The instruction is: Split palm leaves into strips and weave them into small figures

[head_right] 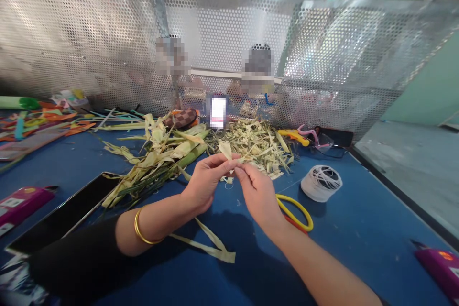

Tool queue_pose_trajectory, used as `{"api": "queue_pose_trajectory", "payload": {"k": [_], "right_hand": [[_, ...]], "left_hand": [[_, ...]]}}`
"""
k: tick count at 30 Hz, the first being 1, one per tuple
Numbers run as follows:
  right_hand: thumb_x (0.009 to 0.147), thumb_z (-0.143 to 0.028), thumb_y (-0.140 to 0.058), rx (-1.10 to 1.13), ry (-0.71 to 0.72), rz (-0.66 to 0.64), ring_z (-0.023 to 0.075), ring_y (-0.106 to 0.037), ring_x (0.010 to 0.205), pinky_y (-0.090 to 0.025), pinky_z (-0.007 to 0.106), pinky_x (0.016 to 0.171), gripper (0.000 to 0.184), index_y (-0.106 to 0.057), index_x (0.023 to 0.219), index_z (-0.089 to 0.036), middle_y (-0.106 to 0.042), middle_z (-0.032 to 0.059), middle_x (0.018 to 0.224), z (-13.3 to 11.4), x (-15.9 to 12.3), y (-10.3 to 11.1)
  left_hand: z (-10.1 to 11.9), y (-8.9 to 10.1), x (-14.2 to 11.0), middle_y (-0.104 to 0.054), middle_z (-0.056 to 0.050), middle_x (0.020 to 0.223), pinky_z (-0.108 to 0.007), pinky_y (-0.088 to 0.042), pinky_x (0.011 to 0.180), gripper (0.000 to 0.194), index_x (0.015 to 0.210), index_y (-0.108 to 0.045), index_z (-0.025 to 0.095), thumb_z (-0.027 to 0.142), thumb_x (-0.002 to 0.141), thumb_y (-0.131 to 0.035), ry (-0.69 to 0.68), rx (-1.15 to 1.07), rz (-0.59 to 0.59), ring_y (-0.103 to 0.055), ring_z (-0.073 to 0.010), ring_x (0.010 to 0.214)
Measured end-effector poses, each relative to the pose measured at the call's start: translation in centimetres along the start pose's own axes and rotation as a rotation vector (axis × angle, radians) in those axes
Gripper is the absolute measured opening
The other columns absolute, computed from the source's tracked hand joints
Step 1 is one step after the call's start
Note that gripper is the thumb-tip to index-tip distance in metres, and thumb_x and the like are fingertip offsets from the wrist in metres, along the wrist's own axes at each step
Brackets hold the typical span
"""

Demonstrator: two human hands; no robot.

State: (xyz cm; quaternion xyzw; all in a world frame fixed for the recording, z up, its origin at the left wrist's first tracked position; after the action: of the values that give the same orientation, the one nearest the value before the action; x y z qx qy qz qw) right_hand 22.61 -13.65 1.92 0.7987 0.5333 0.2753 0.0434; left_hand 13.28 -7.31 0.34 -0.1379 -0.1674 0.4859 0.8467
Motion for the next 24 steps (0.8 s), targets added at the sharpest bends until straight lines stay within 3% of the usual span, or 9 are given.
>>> {"api": "queue_pose_trajectory", "payload": {"k": [2, 5, 8, 10, 13, 16, 19, 22, 24], "right_hand": [[0.082, -0.045, -0.055, 0.131, -0.082, -0.004, 0.0130, -0.047, 0.054, -0.038, 0.024, 0.051, 0.028, -0.057, 0.068, -0.020, -0.046, -0.0037, 0.054, 0.6, 0.2, 0.0], [0.075, -0.046, -0.059, 0.437, -0.313, -0.069, 0.0065, -0.020, 0.038, -0.018, 0.020, 0.036, 0.032, -0.048, 0.061, -0.021, -0.025, -0.0100, 0.045, 2.2, 0.0, -0.9], [0.076, -0.047, -0.056, 0.529, -0.389, -0.145, 0.0057, -0.012, 0.036, -0.013, 0.021, 0.035, 0.033, -0.042, 0.060, -0.022, -0.018, -0.0117, 0.045, 2.4, -0.4, -1.8], [0.083, -0.047, -0.048, 0.317, -0.245, -0.137, 0.0076, -0.019, 0.036, -0.018, 0.022, 0.036, 0.033, -0.045, 0.062, -0.022, -0.022, -0.0098, 0.044, 1.3, -0.4, -1.4], [0.090, -0.037, -0.041, -0.320, 0.194, -0.036, 0.0113, -0.041, 0.045, -0.025, 0.025, 0.045, 0.032, -0.052, 0.065, -0.020, -0.046, -0.0018, 0.050, -2.2, -0.9, -0.6], [0.090, -0.022, -0.040, -0.892, 0.510, 0.041, 0.0125, -0.048, 0.047, -0.021, 0.028, 0.048, 0.029, -0.056, 0.067, -0.018, -0.057, 0.0029, 0.056, -4.3, -2.2, -1.5], [0.089, -0.016, -0.040, -1.097, 0.531, 0.045, 0.0128, -0.046, 0.044, -0.016, 0.030, 0.047, 0.026, -0.056, 0.070, -0.018, -0.058, 0.0027, 0.057, -4.1, -2.5, -2.1], [0.087, -0.014, -0.041, -1.119, 0.535, 0.017, 0.0134, -0.044, 0.044, -0.015, 0.029, 0.047, 0.023, -0.054, 0.069, -0.018, -0.056, 0.0022, 0.055, -4.2, -2.9, -2.7], [0.084, -0.009, -0.041, -1.162, 0.649, 0.011, 0.0143, -0.044, 0.046, -0.017, 0.030, 0.049, 0.023, -0.053, 0.066, -0.017, -0.053, 0.0028, 0.054, -5.0, -3.7, -3.5]], "left_hand": [[0.0, -0.7, 0.0, -0.060, -0.001, 0.064, -0.025, -0.044, 0.068, 0.021, 0.061, -0.066, 0.015, 0.034, 0.071, -0.069, 0.009, -0.030, -0.105, -0.053, -0.0101, 0.064], [1.3, -1.6, -0.2, -0.065, -0.003, 0.071, -0.028, -0.046, 0.078, 0.017, 0.063, -0.069, 0.017, 0.032, 0.071, -0.070, -0.107, 0.045, -0.252, -0.058, -0.0138, 0.075], [2.3, -1.4, -0.3, -0.067, -0.004, 0.075, -0.028, -0.047, 0.081, 0.009, 0.067, -0.071, 0.018, 0.026, 0.069, -0.072, -0.183, 0.079, -0.211, -0.060, -0.0146, 0.078], [1.7, -0.6, -0.1, -0.065, -0.002, 0.068, -0.026, -0.048, 0.073, 0.011, 0.067, -0.070, 0.016, 0.027, 0.071, -0.071, -0.086, -0.038, -0.086, -0.058, -0.0120, 0.067], [-0.2, 0.0, 0.0, -0.061, -0.001, 0.062, -0.022, -0.048, 0.061, 0.010, 0.070, -0.067, 0.013, 0.023, 0.075, -0.068, 0.158, -0.227, 0.045, -0.057, -0.0092, 0.058], [-1.0, 0.6, 0.1, -0.056, 0.001, 0.057, -0.019, -0.049, 0.060, 0.009, 0.074, -0.064, 0.012, 0.014, 0.081, -0.059, 0.303, -0.330, 0.138, -0.057, -0.0078, 0.055], [-0.7, 1.0, 0.6, -0.047, 0.005, 0.053, -0.017, -0.047, 0.054, 0.016, 0.075, -0.060, 0.013, 0.010, 0.086, -0.049, 0.345, -0.430, 0.172, -0.047, -0.0043, 0.045], [0.1, 1.0, 1.3, -0.040, 0.006, 0.052, -0.012, -0.029, 0.037, 0.018, 0.074, -0.057, 0.013, 0.013, 0.089, -0.047, 0.315, -0.482, 0.111, -0.032, -0.0014, 0.037], [0.3, 1.0, 1.5, -0.039, 0.007, 0.052, -0.012, -0.019, 0.033, 0.019, 0.073, -0.057, 0.012, 0.013, 0.089, -0.046, 0.313, -0.463, 0.090, -0.026, -0.0002, 0.035]]}}
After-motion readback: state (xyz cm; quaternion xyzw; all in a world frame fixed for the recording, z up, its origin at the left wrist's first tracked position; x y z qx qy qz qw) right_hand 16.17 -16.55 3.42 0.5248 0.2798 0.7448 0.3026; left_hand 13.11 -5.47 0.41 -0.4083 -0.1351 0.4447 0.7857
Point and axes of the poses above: each hand's wrist, its own x-axis towards the middle knuckle, its own y-axis out of the back of the hand, z = x × y, the point moved 8 cm from there along x, towards the middle knuckle
